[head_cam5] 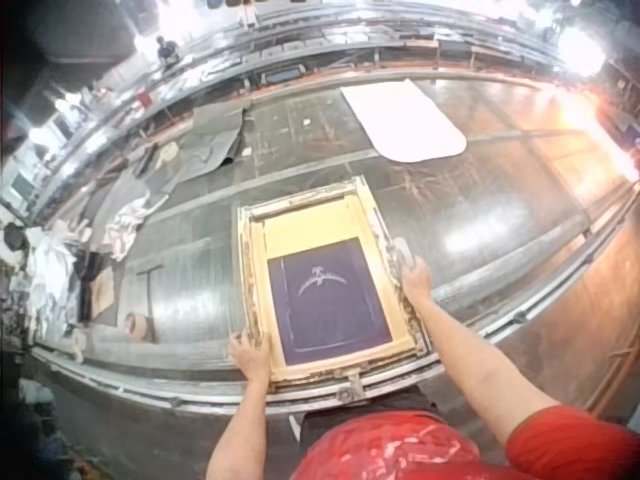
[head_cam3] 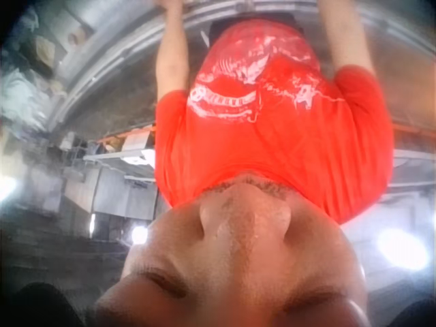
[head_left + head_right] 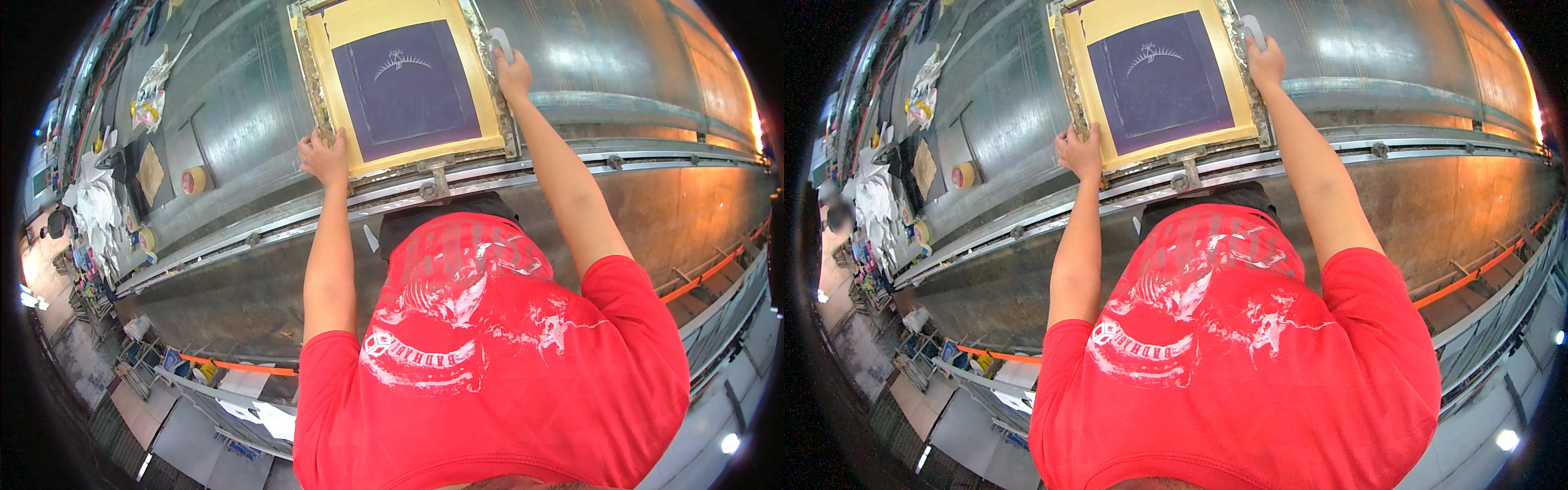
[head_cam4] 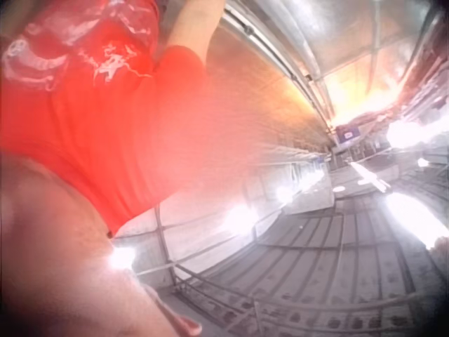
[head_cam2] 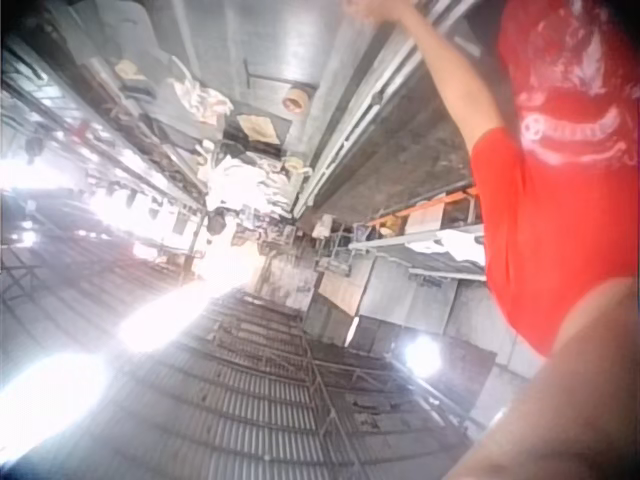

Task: The person applies masking tape to the edges of a screen printing frame, then places the frame on a light table to check alignment. They lift the frame, adjust a control on the light table, and return the frame to the table, continuing to apply tape and press down the edges.

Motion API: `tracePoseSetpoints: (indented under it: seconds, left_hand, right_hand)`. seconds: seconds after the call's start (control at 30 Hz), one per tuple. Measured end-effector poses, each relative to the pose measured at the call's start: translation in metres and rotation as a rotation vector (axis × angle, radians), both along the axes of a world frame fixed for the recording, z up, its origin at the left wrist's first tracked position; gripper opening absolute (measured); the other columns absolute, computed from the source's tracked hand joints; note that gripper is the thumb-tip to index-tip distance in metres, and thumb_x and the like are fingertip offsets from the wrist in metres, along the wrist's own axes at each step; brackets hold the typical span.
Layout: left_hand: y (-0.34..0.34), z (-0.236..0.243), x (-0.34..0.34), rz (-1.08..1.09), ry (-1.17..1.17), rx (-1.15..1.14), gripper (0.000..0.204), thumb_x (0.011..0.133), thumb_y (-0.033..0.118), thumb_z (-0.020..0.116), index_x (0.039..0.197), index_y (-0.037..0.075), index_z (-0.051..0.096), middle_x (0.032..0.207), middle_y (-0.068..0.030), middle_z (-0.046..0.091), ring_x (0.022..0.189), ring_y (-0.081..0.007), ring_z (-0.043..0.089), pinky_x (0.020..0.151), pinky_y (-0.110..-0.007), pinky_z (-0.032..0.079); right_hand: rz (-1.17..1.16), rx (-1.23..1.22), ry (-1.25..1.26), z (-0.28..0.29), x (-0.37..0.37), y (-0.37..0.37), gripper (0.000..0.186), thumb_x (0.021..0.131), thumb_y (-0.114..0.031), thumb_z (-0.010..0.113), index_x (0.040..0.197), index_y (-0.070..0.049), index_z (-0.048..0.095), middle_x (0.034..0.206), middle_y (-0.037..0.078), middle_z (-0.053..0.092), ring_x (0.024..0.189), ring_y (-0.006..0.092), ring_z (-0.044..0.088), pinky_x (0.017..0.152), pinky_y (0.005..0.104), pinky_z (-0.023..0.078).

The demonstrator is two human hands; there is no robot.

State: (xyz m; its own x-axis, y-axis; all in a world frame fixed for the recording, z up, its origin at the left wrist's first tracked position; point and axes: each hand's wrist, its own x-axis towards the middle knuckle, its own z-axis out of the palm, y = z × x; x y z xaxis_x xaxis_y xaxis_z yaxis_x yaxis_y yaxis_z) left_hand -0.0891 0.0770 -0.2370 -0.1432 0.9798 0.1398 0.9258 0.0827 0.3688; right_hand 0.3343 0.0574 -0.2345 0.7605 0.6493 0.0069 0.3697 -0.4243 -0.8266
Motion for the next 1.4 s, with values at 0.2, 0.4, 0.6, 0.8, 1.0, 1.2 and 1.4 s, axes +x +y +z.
tracePoseSetpoints:
  seconds: [0.2,0.4,0.6,0.8,1.0,1.2,1.4]
  left_hand:
    - [-0.004,0.015,0.006,-0.020,-0.067,0.006,0.074,0.084,0.059,0.067,0.139,0.011,0.051,0.140,-0.0150,0.046,0.134,-0.0318,0.040,0.103,-0.059,0.028]
    - [-0.020,-0.004,-0.001,-0.078,0.079,-0.011,0.076,0.088,0.054,0.062,0.147,0.011,0.039,0.155,-0.0171,0.032,0.144,-0.0336,0.028,0.111,-0.061,0.020]
    - [-0.017,-0.006,-0.004,-0.110,-0.067,-0.029,0.065,0.090,0.043,0.062,0.142,0.006,0.047,0.157,-0.0189,0.030,0.143,-0.0372,0.030,0.113,-0.069,0.012]
    - [-0.011,-0.014,-0.007,-0.133,-0.029,0.026,0.062,0.091,0.038,0.062,0.137,-0.001,0.050,0.154,-0.0190,0.034,0.141,-0.0372,0.033,0.112,-0.069,0.014]
    - [-0.028,0.005,-0.007,-0.164,-0.006,-0.069,0.085,0.092,0.053,0.059,0.153,0.003,0.028,0.160,-0.0172,0.025,0.146,-0.0364,0.026,0.112,-0.070,0.015]
    - [0.008,0.044,0.005,-0.381,0.135,-0.017,0.076,0.095,0.053,0.054,0.151,0.006,0.033,0.161,-0.0129,0.025,0.149,-0.0317,0.023,0.113,-0.068,0.017]
    - [0.060,0.061,0.020,-0.386,0.210,-0.223,0.079,0.092,0.052,0.058,0.150,0.005,0.035,0.161,-0.0117,0.026,0.148,-0.0289,0.026,0.114,-0.063,0.024]
  right_hand:
    - [0.102,0.163,-0.371,0.029,-0.027,-0.037,0.067,0.086,-0.039,0.071,0.137,-0.002,0.047,0.122,0.018,0.056,0.120,0.0360,0.048,0.101,0.0471,0.036]
    - [0.084,0.025,-0.506,0.026,-0.050,-0.086,0.062,0.085,-0.038,0.072,0.135,-0.006,0.052,0.114,0.017,0.057,0.113,0.0344,0.051,0.100,0.0465,0.036]
    - [0.145,-0.026,-0.241,-0.002,-0.035,-0.097,0.041,0.088,-0.041,0.069,0.111,-0.007,0.072,0.103,0.012,0.062,0.104,0.0309,0.056,0.091,0.0454,0.039]
    - [0.171,-0.072,-0.420,-0.009,-0.041,-0.106,0.038,0.091,-0.040,0.064,0.113,-0.009,0.072,0.103,0.011,0.062,0.103,0.0296,0.056,0.089,0.0454,0.040]
    - [0.203,-0.064,-0.427,0.014,-0.046,-0.097,0.040,0.094,-0.029,0.060,0.128,-0.008,0.062,0.123,0.012,0.057,0.117,0.0305,0.052,0.099,0.0474,0.037]
    - [0.463,-0.029,-0.798,0.063,-0.033,-0.048,0.050,0.093,-0.030,0.060,0.137,-0.008,0.052,0.143,0.008,0.047,0.136,0.0267,0.040,0.110,0.0470,0.028]
    - [0.620,-0.343,-0.908,0.068,-0.013,0.036,0.048,0.096,-0.042,0.054,0.129,-0.007,0.059,0.135,0.009,0.055,0.138,0.0248,0.039,0.115,0.0544,0.023]
